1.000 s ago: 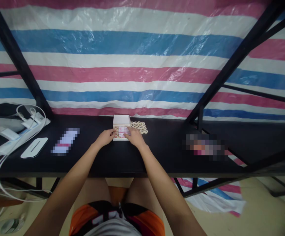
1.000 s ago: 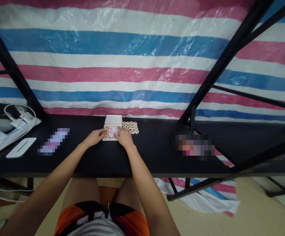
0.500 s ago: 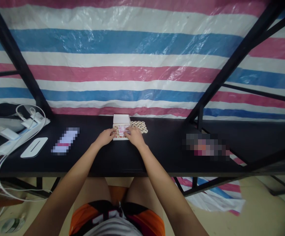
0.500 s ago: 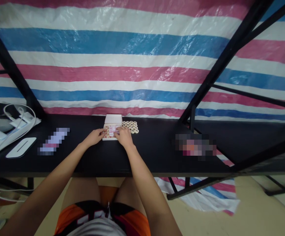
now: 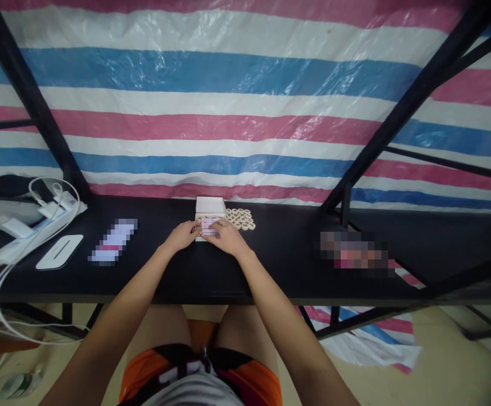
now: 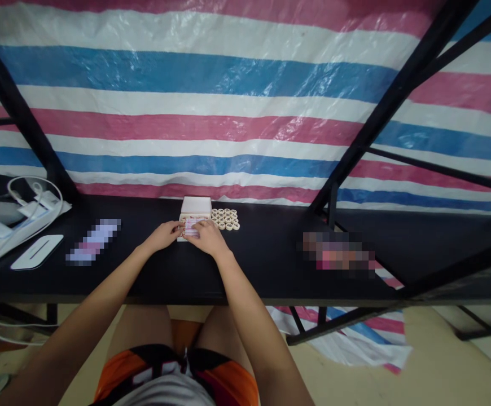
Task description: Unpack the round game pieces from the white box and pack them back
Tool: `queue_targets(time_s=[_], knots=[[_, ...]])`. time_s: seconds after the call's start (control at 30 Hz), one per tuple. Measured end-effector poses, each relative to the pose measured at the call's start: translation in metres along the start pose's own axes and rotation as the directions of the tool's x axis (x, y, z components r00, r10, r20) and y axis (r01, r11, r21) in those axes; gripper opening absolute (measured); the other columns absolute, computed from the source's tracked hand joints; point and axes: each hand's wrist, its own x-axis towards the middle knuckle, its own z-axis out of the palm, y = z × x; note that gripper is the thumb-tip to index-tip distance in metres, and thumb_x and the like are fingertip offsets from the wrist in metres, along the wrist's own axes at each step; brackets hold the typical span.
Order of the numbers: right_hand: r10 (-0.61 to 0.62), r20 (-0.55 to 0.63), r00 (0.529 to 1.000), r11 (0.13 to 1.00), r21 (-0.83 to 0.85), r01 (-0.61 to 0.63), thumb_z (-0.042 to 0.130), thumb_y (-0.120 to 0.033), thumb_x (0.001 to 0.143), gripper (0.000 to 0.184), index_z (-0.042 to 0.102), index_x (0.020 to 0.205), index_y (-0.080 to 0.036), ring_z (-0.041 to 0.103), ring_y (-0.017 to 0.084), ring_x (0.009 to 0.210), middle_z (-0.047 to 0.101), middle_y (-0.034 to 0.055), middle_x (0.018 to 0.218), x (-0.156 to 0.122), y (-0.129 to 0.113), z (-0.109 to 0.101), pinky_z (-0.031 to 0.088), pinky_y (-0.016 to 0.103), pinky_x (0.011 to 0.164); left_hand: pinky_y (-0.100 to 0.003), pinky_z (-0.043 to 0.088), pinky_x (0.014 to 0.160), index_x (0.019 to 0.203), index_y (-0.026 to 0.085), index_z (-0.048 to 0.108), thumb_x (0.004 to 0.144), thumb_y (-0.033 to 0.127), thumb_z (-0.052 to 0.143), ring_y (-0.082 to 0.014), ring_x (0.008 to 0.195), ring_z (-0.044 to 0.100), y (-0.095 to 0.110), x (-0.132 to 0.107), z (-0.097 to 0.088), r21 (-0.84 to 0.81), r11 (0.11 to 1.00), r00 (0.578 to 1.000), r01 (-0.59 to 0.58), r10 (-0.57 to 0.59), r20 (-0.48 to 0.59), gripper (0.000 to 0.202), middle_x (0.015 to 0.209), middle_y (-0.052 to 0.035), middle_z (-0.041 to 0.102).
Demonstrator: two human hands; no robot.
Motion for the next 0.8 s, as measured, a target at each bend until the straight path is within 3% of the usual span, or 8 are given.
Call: queue_targets(time_s=[0.1, 0.23, 0.43, 0.67, 0.8], knots=[[-0.012, 0.026, 1.000, 0.999, -0.034, 0.012, 0.057, -0.056, 0.082, 0.055, 0.061, 0.119, -0.015, 0.051, 0.027, 0.118, 0.055, 0.0158, 0.129, -0.0010, -0.0012, 0.0018, 0.032, 0.040, 0.105, -0.027, 0.045, 0.074, 0.109, 0.020, 0.066, 0.088, 0.036, 0.046, -0.0195, 0.081, 0.063, -0.0013, 0.0004, 0.0006, -0.010, 1.000, 1.000, 0.006, -0.006, 0.003, 0.033, 0.097, -0.0073, 0.068], [-0.006, 0.089, 0.996, 0.998, -0.060, 0.011, 0.057, -0.054, 0.083, 0.053, 0.061, 0.117, -0.014, 0.055, 0.027, 0.110, 0.064, 0.0154, 0.114, -0.0011, -0.0054, -0.0004, 0.033, 0.041, 0.103, -0.027, 0.045, 0.074, 0.108, 0.021, 0.066, 0.087, 0.035, 0.046, -0.0199, 0.082, 0.063, 0.0003, -0.0004, -0.0002, -0.014, 1.000, 1.000, 0.024, -0.023, 0.012, 0.032, 0.098, -0.0074, 0.068], [-0.015, 0.081, 0.997, 0.999, -0.037, 0.018, 0.061, -0.047, 0.082, 0.046, 0.062, 0.115, -0.015, 0.058, 0.025, 0.100, 0.066, 0.0129, 0.102, 0.0008, -0.0063, -0.0028, 0.040, 0.037, 0.093, -0.028, 0.045, 0.077, 0.110, 0.020, 0.066, 0.087, 0.034, 0.046, -0.0216, 0.086, 0.063, 0.0014, -0.0009, -0.0010, -0.013, 1.000, 1.000, 0.017, -0.017, 0.000, 0.033, 0.098, -0.0082, 0.068], [-0.079, 0.066, 0.995, 0.983, 0.170, 0.067, 0.059, -0.032, 0.085, 0.021, 0.068, 0.098, -0.018, 0.060, 0.019, 0.090, 0.068, 0.0067, 0.091, 0.0021, -0.0055, -0.0005, 0.042, 0.030, 0.086, -0.029, 0.045, 0.080, 0.116, 0.019, 0.062, 0.086, 0.030, 0.047, -0.0214, 0.088, 0.062, 0.0032, -0.0018, -0.0020, -0.008, 0.999, 0.999, 0.033, -0.033, -0.006, 0.035, 0.102, -0.0088, 0.066], [-0.057, 0.008, 0.998, 0.952, 0.300, 0.052, 0.051, -0.027, 0.089, 0.020, 0.069, 0.095, -0.019, 0.061, 0.016, 0.086, 0.069, 0.0053, 0.092, 0.0020, -0.0053, -0.0037, 0.043, 0.028, 0.083, -0.033, 0.045, 0.088, 0.114, 0.017, 0.064, 0.088, 0.036, 0.045, -0.0226, 0.094, 0.059, 0.0015, -0.0015, -0.0009, -0.017, 1.000, 0.999, 0.005, -0.006, -0.043, 0.038, 0.098, -0.0098, 0.061]])
